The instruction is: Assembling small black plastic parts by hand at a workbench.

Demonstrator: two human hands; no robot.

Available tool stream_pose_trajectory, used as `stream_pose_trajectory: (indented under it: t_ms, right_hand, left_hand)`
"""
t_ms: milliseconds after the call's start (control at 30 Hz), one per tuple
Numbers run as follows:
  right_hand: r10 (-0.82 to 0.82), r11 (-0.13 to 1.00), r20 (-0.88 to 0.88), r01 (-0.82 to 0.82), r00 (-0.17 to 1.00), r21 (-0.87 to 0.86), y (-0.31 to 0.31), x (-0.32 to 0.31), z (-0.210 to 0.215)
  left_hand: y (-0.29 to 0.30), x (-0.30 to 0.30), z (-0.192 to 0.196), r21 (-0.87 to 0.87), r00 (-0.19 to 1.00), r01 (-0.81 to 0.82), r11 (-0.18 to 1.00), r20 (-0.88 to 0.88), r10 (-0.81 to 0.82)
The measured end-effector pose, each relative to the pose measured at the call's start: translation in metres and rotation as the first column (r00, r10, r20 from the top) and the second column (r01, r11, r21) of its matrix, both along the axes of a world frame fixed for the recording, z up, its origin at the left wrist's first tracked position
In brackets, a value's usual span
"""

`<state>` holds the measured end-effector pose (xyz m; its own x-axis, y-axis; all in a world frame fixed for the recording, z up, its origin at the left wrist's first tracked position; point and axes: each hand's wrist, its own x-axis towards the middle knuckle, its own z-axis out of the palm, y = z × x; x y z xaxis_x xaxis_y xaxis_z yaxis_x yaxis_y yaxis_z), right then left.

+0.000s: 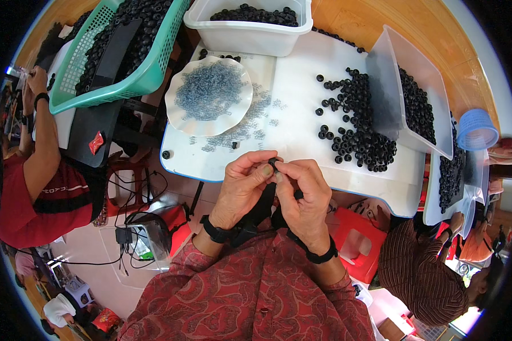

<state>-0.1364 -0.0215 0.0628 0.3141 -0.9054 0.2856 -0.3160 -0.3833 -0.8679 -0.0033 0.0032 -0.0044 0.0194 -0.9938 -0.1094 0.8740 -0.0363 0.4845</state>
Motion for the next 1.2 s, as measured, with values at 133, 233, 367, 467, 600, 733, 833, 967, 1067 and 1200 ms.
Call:
stream_pose_trajectory:
  t_ms: [133,233,367,467,600,733,833,967,1067,1200]
  right_hand:
    - [0.025,0.991,0.098,-0.037,0.995,0.126,-0.002,-0.002,0.001]
    - [0.049,0.975,0.177,-0.086,0.983,0.203,-0.001,-0.002,0.004]
    - [-0.016,0.927,0.260,-0.083,0.965,0.365,0.003,-0.002,0.010]
    - [-0.071,0.906,0.289,-0.060,0.955,0.419,0.004,0.001,0.012]
    - [-0.086,0.901,0.265,-0.038,0.960,0.431,0.003,-0.002,0.011]
    - [-0.101,0.895,0.288,-0.040,0.952,0.445,0.001,-0.005,0.006]
    - [-0.100,0.900,0.289,-0.038,0.952,0.435,0.000,-0.006,0.004]
    - [-0.093,0.920,0.260,-0.017,0.961,0.392,0.000,-0.006,0.003]
    - [-0.077,0.936,0.225,-0.007,0.971,0.351,0.000,-0.005,0.004]
    - [-0.036,0.970,0.184,-0.010,0.982,0.244,-0.001,-0.002,0.003]
  left_hand:
    - [0.000,0.001,-0.003,-0.031,1.000,0.004,0.999,0.014,-0.004]
    - [0.000,0.005,-0.004,-0.046,0.995,0.068,0.997,-0.066,-0.070]
    - [-0.001,0.002,-0.009,-0.075,0.961,0.093,0.993,-0.253,-0.109]
    - [0.000,0.001,-0.007,-0.048,0.941,0.104,0.993,-0.318,-0.114]
    - [0.000,0.001,-0.012,-0.106,0.930,0.105,0.989,-0.342,-0.135]
    - [-0.001,0.002,-0.008,-0.172,0.920,0.081,0.982,-0.366,-0.140]
    - [-0.002,0.002,-0.004,-0.145,0.932,0.078,0.986,-0.340,-0.124]
    - [-0.001,0.001,-0.008,-0.082,0.942,0.069,0.994,-0.321,-0.092]
    - [-0.001,0.002,-0.005,-0.088,0.950,0.071,0.994,-0.297,-0.094]
    - [-0.001,0.002,-0.005,-0.091,0.953,0.072,0.993,-0.287,-0.096]
